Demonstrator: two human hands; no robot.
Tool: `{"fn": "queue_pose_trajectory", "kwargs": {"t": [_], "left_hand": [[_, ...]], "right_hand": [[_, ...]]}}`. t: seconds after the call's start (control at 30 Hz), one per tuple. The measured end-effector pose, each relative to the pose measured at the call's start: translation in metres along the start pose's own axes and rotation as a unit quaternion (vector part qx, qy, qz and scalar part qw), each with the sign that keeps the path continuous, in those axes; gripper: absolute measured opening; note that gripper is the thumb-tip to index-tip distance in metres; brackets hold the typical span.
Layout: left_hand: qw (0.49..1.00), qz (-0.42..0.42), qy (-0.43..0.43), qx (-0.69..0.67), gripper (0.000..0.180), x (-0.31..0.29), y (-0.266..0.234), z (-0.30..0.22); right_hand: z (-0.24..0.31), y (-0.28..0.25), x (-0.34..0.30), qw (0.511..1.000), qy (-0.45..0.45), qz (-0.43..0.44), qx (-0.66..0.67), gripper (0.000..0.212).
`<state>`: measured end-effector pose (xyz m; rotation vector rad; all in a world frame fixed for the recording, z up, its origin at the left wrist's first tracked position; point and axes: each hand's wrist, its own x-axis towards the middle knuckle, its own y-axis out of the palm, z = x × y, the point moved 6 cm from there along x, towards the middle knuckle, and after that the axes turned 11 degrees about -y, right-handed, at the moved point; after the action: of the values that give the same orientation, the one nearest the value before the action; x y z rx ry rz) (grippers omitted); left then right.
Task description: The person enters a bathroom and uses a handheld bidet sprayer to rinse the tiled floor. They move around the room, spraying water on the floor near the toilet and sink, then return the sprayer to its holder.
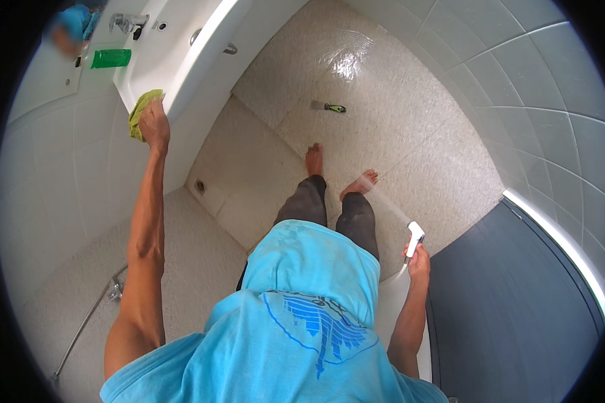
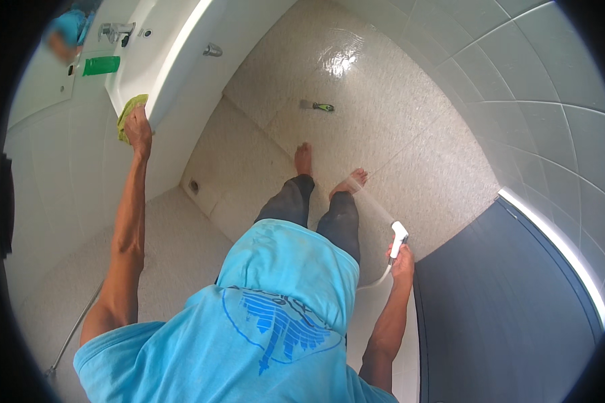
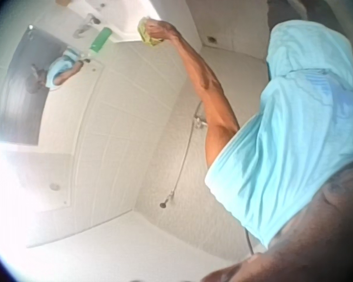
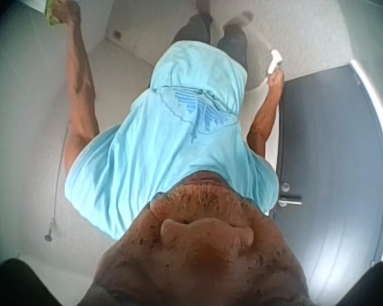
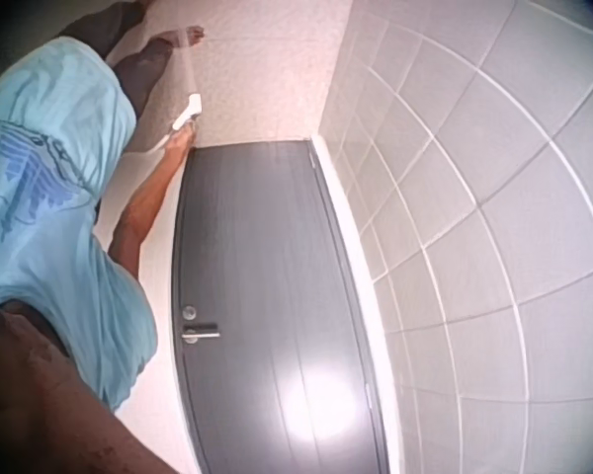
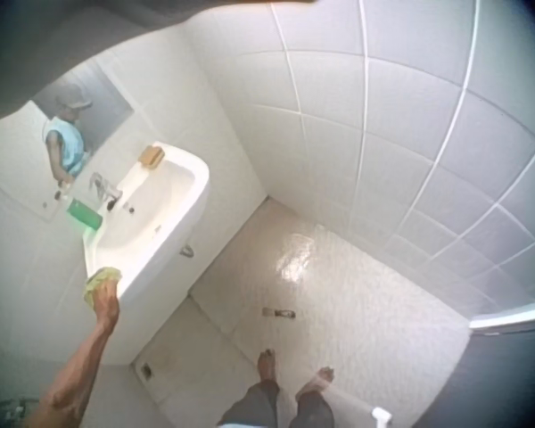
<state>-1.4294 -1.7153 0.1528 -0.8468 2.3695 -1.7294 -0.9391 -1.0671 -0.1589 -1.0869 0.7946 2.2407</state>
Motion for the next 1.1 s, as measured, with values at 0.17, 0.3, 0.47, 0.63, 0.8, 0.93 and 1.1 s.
{"fn": "queue_pose_trajectory", "kwargs": {"t": [0.17,0.3,0.47,0.63,0.8,0.93,1.1], "left_hand": [[0.999,0.008,-0.040,0.009,0.044,0.002,0.005,0.008],[1.000,0.000,-0.007,-0.006,0.047,0.008,0.010,0.020],[0.999,0.009,-0.039,-0.021,0.044,0.004,0.005,0.006],[1.000,0.007,-0.005,-0.002,0.043,0.001,0.002,-0.001],[1.000,0.011,0.010,0.008,0.042,0.005,0.004,0.008],[1.000,0.019,-0.008,-0.004,0.042,0.005,0.009,0.011],[1.000,0.002,0.016,-0.020,0.044,0.005,0.007,0.009]], "right_hand": [[-0.001,0.001,0.010,1.000,0.003,0.002,-0.020,0.042],[0.002,-0.019,0.013,0.999,0.004,-0.029,-0.030,0.042],[0.024,-0.051,-0.002,0.988,-0.059,-0.142,0.029,0.041],[0.060,-0.048,-0.044,0.976,-0.150,-0.115,0.105,0.043],[0.087,-0.025,-0.099,0.946,-0.265,-0.023,0.186,0.055],[0.094,-0.015,-0.139,0.937,-0.283,0.010,0.205,0.062],[0.099,0.003,-0.164,0.940,-0.289,0.019,0.182,0.065]]}}
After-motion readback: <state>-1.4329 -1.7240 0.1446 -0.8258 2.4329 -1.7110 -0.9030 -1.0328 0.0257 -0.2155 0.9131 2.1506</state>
